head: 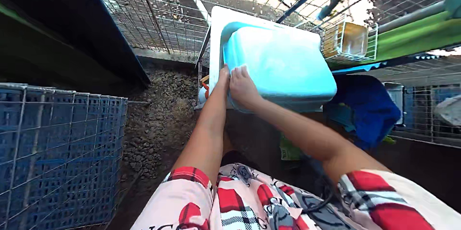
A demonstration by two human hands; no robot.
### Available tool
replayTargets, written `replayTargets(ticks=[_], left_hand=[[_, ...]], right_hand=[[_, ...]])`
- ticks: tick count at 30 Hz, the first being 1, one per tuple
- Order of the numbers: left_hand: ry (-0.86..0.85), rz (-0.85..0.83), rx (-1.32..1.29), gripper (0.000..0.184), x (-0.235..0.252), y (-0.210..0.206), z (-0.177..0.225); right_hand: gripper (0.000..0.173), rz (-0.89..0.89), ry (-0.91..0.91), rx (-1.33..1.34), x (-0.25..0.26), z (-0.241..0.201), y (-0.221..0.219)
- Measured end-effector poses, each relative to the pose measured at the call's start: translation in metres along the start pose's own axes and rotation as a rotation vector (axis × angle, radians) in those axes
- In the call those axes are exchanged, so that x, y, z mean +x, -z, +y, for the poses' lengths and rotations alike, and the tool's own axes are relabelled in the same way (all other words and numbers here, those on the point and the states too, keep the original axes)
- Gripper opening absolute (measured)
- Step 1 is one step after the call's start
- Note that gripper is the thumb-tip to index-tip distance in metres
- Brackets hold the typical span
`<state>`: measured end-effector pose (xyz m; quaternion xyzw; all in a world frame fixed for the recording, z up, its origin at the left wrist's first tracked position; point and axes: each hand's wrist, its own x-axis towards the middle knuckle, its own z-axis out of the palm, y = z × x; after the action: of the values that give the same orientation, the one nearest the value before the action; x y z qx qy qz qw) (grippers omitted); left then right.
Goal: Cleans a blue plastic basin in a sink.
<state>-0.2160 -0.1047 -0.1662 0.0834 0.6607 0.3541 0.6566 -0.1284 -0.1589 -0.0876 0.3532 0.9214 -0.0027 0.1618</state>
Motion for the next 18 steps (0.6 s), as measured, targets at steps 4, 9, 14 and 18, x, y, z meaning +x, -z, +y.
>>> replayTargets(ticks=[4,9,14,18], left_hand=[[-0.041,0.022,-0.148,0.065,0.019,-0.01,-0.018],[-0.014,0.132,-0.097,0.066,0.022,-0.011,-0.017],[-0.07,0.207,0.027,0.066,0.025,-0.012,-0.022],[-0.131,0.189,0.025,0.064,0.021,-0.007,-0.024]], right_hand=[[0.037,0.61,0.017,0.103,-0.125,0.07,-0.065],[0.043,0.831,-0.672,0.261,-0.169,0.187,-0.079],[0.035,0.838,-0.493,0.339,-0.085,0.053,-0.049],[0.035,0.961,-0.307,0.399,-0.104,0.096,-0.061]])
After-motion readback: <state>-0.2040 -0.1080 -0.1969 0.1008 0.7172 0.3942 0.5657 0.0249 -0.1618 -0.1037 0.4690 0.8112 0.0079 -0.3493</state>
